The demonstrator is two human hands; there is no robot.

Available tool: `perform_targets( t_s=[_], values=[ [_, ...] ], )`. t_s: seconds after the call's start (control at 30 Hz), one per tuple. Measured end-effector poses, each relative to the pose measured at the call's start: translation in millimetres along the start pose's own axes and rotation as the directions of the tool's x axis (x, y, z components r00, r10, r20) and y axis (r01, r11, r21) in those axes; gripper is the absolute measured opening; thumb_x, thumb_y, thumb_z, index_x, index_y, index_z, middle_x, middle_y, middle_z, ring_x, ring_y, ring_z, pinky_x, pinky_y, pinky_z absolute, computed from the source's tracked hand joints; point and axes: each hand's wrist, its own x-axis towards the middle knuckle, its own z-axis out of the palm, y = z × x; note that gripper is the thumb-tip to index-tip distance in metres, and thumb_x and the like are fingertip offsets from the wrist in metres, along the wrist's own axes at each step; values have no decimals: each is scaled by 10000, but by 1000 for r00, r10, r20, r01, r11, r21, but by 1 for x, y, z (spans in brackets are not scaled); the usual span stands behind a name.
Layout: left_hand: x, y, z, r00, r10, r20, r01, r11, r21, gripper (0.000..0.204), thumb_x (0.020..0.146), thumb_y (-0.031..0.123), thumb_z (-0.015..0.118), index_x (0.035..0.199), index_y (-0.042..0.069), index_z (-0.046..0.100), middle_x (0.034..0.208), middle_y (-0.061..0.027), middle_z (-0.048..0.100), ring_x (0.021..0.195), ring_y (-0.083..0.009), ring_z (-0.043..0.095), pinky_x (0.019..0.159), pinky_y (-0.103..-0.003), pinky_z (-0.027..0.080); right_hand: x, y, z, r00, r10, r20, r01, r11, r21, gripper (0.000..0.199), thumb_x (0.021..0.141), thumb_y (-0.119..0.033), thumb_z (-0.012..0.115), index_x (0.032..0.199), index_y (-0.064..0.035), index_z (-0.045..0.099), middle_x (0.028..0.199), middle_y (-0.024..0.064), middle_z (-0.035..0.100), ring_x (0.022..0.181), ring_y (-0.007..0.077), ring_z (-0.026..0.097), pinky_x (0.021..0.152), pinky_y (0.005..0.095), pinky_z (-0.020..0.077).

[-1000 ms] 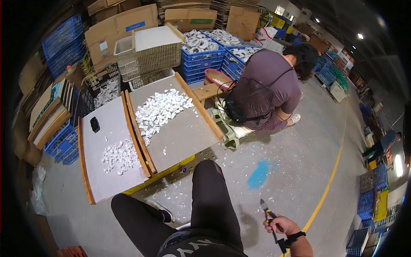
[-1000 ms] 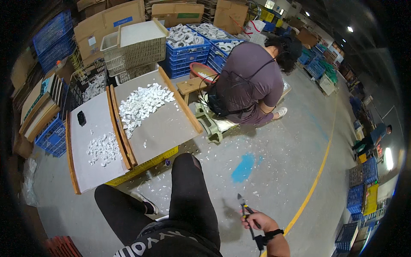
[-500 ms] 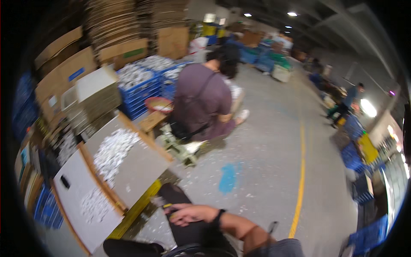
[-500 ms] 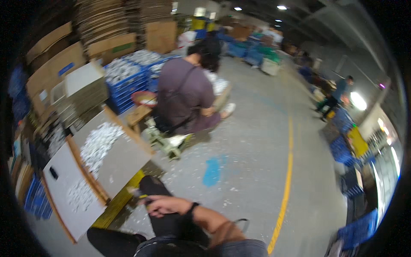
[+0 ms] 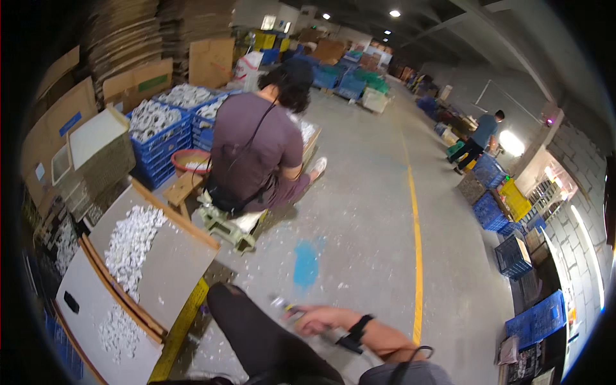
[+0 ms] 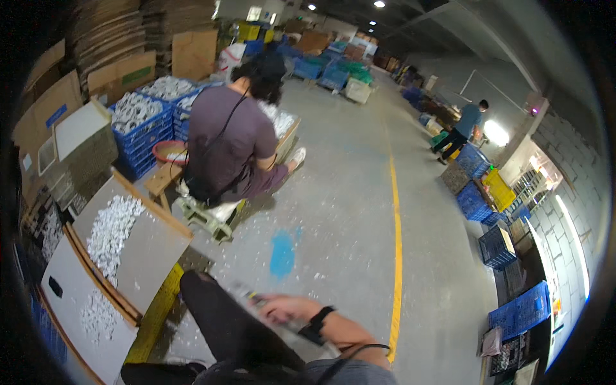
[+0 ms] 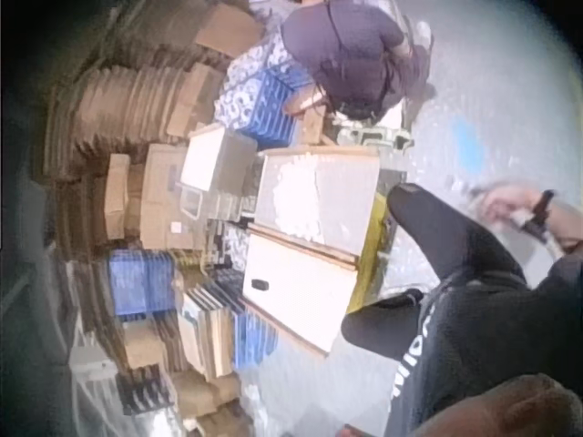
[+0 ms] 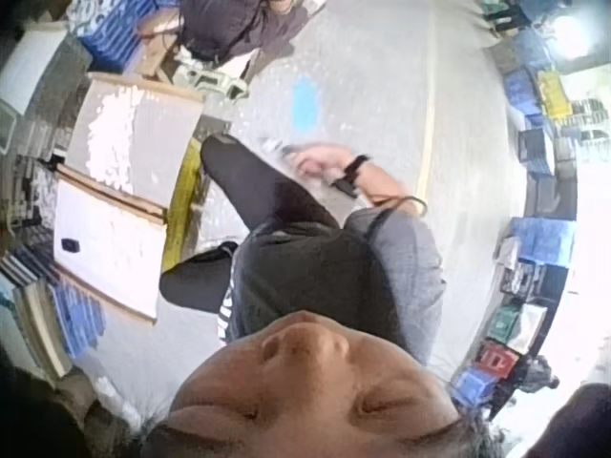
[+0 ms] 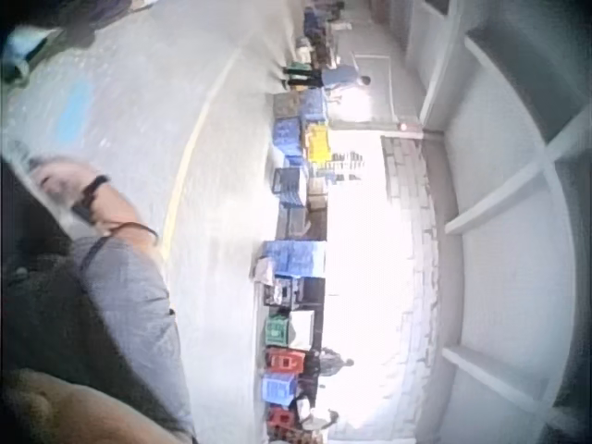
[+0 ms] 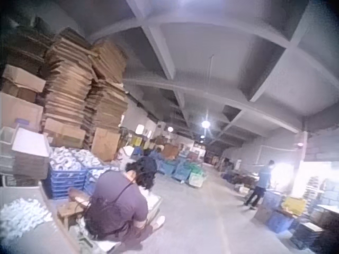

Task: Using pliers to trim or cut small white plastic components in a manufacturing facility.

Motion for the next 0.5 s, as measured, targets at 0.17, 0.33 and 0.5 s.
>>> perform_targets(
  t_s=[0.17, 0.33, 0.5],
  values=[
    [1, -65, -93, 994, -97, -59, 95, 995, -43, 245, 905, 296, 527, 986, 73, 588, 708, -21, 524, 600, -126, 503, 561, -251, 429, -29, -22, -55, 897, -323, -301, 347, 938, 28, 454, 835, -76, 502, 1267, -112, 364, 756, 69, 549, 639, 152, 564, 557, 272, 473],
    [-55, -120, -173, 975, -136, -174, 106, 980, -170, 268, 907, 320, 529, 1034, 90, 586, 718, -11, 513, 599, -126, 496, 581, -245, 433, 55, -47, 29, 971, -237, 25, 218, 925, 311, 414, 808, -14, 443, 1209, -109, 406, 830, 91, 504, 674, 186, 501, 594, 318, 432],
    [-120, -9, -71, 959, -92, -267, -31, 905, -425, 216, 900, 290, 555, 1024, 117, 584, 734, 33, 506, 566, -72, 473, 516, -211, 373, 117, -29, 109, 945, 0, 327, -38, 993, 108, 298, 820, -53, 470, 1113, -19, 436, 800, 60, 503, 649, 164, 500, 564, 307, 421]
  ],
)
